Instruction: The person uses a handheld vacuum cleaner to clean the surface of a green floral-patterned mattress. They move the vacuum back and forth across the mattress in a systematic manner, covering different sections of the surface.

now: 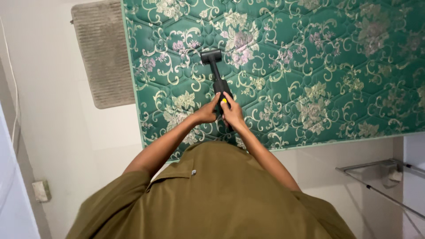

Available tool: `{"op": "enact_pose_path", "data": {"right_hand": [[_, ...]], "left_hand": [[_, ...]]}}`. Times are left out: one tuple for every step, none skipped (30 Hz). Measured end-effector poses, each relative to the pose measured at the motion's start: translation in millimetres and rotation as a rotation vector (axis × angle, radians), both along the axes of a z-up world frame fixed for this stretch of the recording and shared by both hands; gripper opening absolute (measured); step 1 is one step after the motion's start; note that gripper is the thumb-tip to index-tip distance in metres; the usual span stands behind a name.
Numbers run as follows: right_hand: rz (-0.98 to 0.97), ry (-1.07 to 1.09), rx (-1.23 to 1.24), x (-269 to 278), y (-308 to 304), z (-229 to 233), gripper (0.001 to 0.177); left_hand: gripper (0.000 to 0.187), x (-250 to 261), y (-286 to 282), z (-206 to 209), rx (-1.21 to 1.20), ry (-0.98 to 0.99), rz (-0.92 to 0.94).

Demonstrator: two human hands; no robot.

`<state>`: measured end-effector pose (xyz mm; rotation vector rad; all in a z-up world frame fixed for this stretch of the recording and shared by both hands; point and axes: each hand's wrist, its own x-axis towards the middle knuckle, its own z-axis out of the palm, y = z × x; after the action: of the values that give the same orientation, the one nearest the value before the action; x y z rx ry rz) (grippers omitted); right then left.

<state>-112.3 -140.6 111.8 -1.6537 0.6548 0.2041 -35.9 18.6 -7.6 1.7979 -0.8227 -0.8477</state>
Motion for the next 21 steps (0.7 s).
{"op": "enact_pose_path", "data": {"right_hand": [[0.004,-0.007,-0.028,3.9,1.6,-4.0,0.052],[0.028,-0.110,-0.139,21.8,0.5,-9.7,0.051],[0.053,-0.214,-0.249,48.6,-2.9,-14.7,0.049],[0.019,-0.115,-0.204,73.8,-4.7,-17.2,0.049],[-0.014,-0.016,-0.160,95.8,-7.4,-16.3,0.049],[-0.025,-0.007,-0.112,113.2,-11.8,-12.3,0.050],[-0.035,0.002,-0.065,127.7,-15.4,-7.4,0.051],[-0.049,0.012,-0.020,136.1,-18.8,-2.2,0.053],[-0.024,-0.031,-0.054,135.5,-21.6,2.3,0.052],[0.003,-0.068,-0.090,125.0,-24.4,5.4,0.052],[0.030,-0.106,-0.125,112.9,-24.6,7.0,0.051],[0.004,-0.069,-0.060,94.2,-22.7,8.1,0.051],[-0.021,-0.032,0.005,70.8,-19.5,8.6,0.051],[-0.014,-0.020,-0.045,51.1,-16.2,6.5,0.052],[-0.006,-0.007,-0.094,39.6,-15.9,1.0,0.053],[0.000,-0.010,-0.143,40.0,-17.8,-8.9,0.052],[0.007,-0.012,-0.191,40.5,-17.3,-20.3,0.051],[0.017,-0.010,-0.238,37.7,-16.1,-31.7,0.050],[0.023,-0.224,-0.383,50.3,-18.3,-46.2,0.049],[0.039,-0.445,-0.518,74.4,-23.5,-60.1,0.049],[0.032,-0.474,-0.544,99.2,-32.6,-68.3,0.047]], "left_hand": [[0.104,1.8,-1.1,-2.6,-0.024,-0.006,0.007],[0.105,16.1,-8.6,-7.4,-0.050,-0.040,0.047],[0.105,39.4,-19.3,-13.0,-0.076,-0.073,0.087],[0.106,63.3,-26.0,-17.6,0.024,-0.029,0.119],[0.107,88.3,-33.2,-20.9,0.125,0.017,0.149],[0.105,113.5,-41.2,-22.1,0.090,-0.060,0.142],[0.104,128.1,-44.9,-21.7,0.054,-0.137,0.132],[0.101,133.3,-44.7,-19.8,0.097,-0.147,0.101],[0.099,139.0,-43.3,-16.5,0.140,-0.158,0.071],[0.097,140.5,-44.1,-13.3,0.182,-0.164,0.040],[0.101,131.5,-41.4,-9.5,0.195,-0.115,-0.011],[0.104,114.7,-36.0,-4.9,0.207,-0.069,-0.061],[0.106,96.3,-29.8,-0.3,0.157,-0.053,-0.095],[0.108,76.4,-24.4,3.2,0.107,-0.033,-0.130],[0.110,59.8,-21.1,4.9,0.103,-0.002,-0.137],[0.112,49.6,-18.2,4.7,0.098,0.022,-0.143],[0.113,46.8,-17.9,0.8,0.094,0.045,-0.148],[0.114,54.5,-22.8,-7.6,0.073,0.019,-0.126],[0.114,71.8,-32.6,-18.1,0.053,-0.006,-0.105],[0.115,92.1,-41.5,-26.8,0.035,-0.034,-0.080],[0.113,115.0,-53.1,-32.2,0.043,-0.082,-0.044]]}}
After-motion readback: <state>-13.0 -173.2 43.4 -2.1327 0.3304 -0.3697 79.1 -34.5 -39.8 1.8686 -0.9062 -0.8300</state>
